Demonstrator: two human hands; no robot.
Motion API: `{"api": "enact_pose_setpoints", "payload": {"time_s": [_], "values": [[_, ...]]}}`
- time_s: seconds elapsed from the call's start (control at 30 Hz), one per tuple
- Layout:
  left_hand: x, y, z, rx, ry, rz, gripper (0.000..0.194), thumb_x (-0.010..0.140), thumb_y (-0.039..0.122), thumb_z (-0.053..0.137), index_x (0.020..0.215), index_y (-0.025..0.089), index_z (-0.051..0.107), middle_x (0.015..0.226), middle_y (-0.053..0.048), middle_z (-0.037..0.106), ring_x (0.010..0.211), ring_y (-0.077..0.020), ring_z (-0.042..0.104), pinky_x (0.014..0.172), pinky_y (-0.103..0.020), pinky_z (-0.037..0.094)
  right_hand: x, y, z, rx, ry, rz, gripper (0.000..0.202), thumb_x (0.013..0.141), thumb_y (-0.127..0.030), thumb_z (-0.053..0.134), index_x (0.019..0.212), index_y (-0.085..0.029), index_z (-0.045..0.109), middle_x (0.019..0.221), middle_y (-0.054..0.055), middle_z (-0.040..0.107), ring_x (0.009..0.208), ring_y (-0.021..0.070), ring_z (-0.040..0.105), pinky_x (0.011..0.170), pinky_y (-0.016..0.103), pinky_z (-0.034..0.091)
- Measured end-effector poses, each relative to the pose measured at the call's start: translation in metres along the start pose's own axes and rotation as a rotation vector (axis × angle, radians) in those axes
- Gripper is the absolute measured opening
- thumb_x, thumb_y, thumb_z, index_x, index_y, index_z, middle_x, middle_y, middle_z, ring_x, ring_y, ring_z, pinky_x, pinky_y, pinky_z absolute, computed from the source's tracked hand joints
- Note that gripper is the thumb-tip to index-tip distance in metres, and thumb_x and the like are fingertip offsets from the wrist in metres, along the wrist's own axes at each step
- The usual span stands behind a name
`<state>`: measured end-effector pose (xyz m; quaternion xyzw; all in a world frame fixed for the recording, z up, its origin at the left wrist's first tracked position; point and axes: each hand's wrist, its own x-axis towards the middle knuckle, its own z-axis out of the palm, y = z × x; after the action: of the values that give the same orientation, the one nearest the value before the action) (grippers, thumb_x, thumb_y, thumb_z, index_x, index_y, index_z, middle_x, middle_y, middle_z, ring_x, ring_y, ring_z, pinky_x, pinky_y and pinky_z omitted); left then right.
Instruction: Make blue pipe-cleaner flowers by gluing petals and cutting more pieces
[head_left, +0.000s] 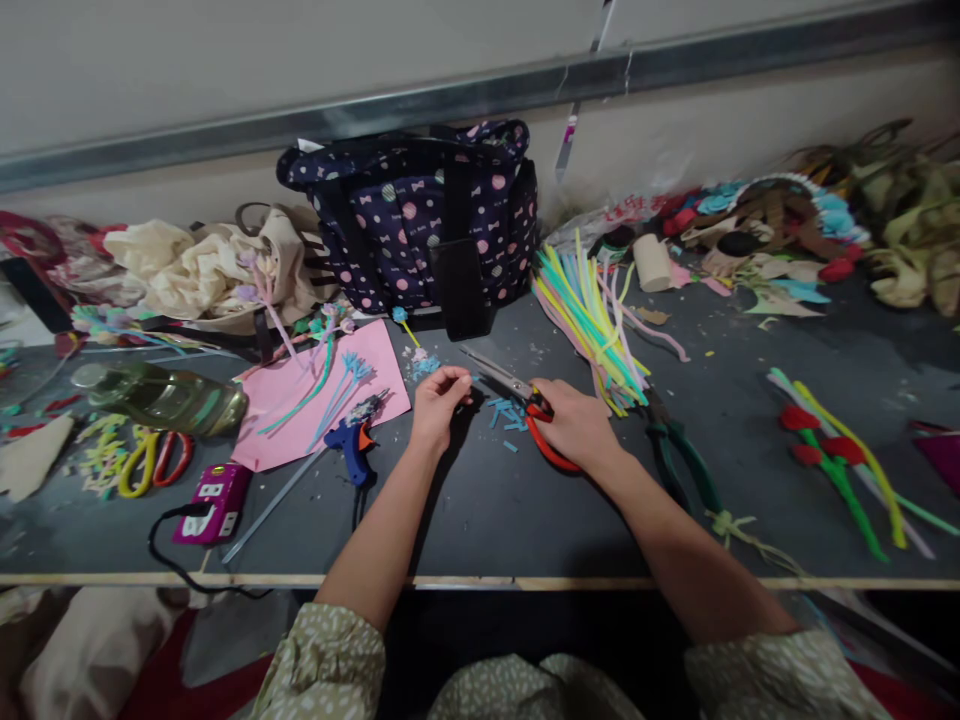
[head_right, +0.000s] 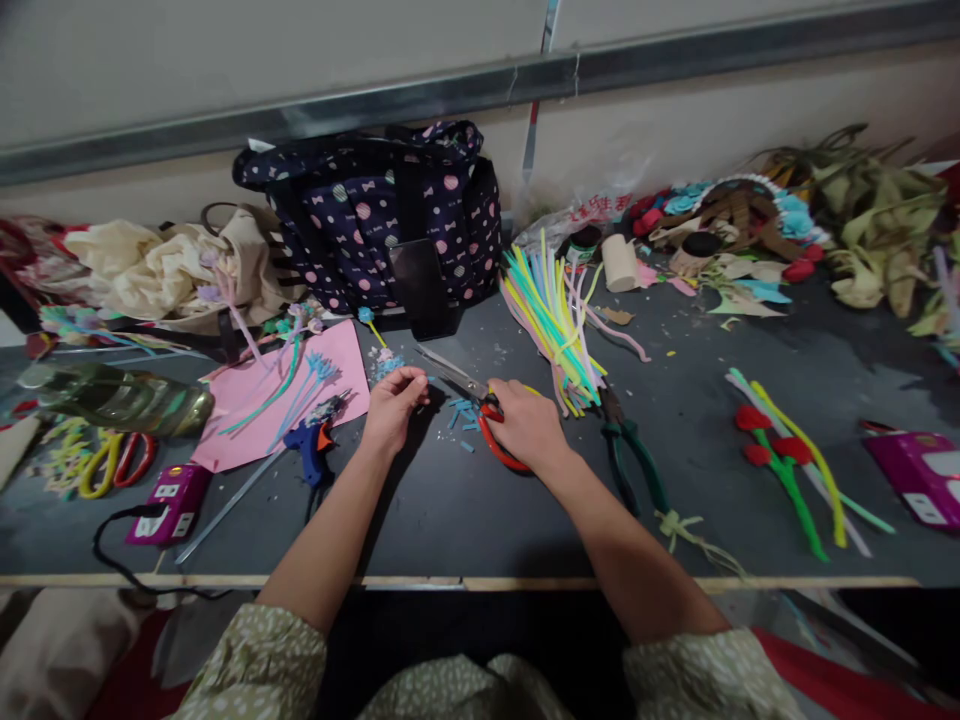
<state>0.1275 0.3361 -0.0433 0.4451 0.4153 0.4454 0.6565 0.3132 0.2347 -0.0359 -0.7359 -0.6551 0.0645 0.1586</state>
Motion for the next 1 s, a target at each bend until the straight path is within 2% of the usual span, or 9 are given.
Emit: {"api": "enact_pose_setpoints", "payload": {"time_s": [0.17,0.37,0.5,0.63,0.83,1.0], "values": [[0.0008,0.0017,-0.0015,-0.103,0.007,-0.025,0.033,0.064,0.037,0.082,0.080,0.016,0.062,0.088,-0.005,0.069,0.068,-0.0108,0.065,0.061,-0.023,0.053,-0.0016,-0.0007,0.0000,0.038,0.016,-0.046,0.029,0.083,-0.025,0.052,0.111,-0.022,0.061,0.095,0.004,0.066,0.088,0.0187,0.061,0.061,0.025,0.033],[0.0016,0.0031,-0.0020,-0.145,0.035,-0.024,0.035,0.065,0.031,0.081,0.088,0.015,0.060,0.077,-0.002,0.069,0.060,-0.0098,0.064,0.055,-0.021,0.052,-0.0021,-0.0003,0.0014,0.025,0.010,-0.071,0.033,0.084,-0.027,0.053,0.115,-0.022,0.060,0.096,0.005,0.066,0.089,0.0196,0.061,0.063,0.025,0.034],[0.0022,0.0029,-0.0021,-0.135,0.049,-0.017,0.045,0.063,0.031,0.082,0.097,0.017,0.057,0.077,-0.001,0.069,0.059,-0.0104,0.064,0.054,-0.021,0.051,-0.0022,-0.0002,0.0015,0.014,0.010,-0.074,0.033,0.083,-0.026,0.052,0.115,-0.022,0.060,0.095,0.005,0.066,0.088,0.0199,0.060,0.063,0.025,0.034],[0.0020,0.0038,-0.0012,-0.136,0.079,-0.006,0.051,0.059,0.032,0.085,0.098,0.018,0.056,0.072,0.003,0.065,0.059,-0.0102,0.063,0.054,-0.021,0.051,-0.0022,0.0003,0.0017,0.015,0.014,-0.073,0.033,0.083,-0.026,0.052,0.115,-0.022,0.060,0.096,0.006,0.067,0.089,0.0201,0.060,0.063,0.025,0.034],[0.0009,0.0048,-0.0008,-0.149,0.104,0.002,0.042,0.059,0.031,0.084,0.087,0.018,0.056,0.068,0.004,0.063,0.056,-0.0083,0.060,0.053,-0.019,0.048,-0.0022,0.0006,0.0036,0.018,0.011,-0.075,0.030,0.083,-0.026,0.052,0.112,-0.022,0.061,0.093,0.005,0.066,0.087,0.0199,0.060,0.063,0.025,0.033],[0.0030,0.0016,-0.0045,-0.167,0.150,0.029,0.033,0.062,0.033,0.083,0.083,0.017,0.062,0.070,0.003,0.061,0.055,-0.0057,0.056,0.051,-0.018,0.045,-0.0022,0.0002,0.0032,0.006,0.004,-0.073,0.031,0.083,-0.027,0.053,0.112,-0.022,0.061,0.091,0.005,0.065,0.086,0.0195,0.060,0.062,0.025,0.033]]}}
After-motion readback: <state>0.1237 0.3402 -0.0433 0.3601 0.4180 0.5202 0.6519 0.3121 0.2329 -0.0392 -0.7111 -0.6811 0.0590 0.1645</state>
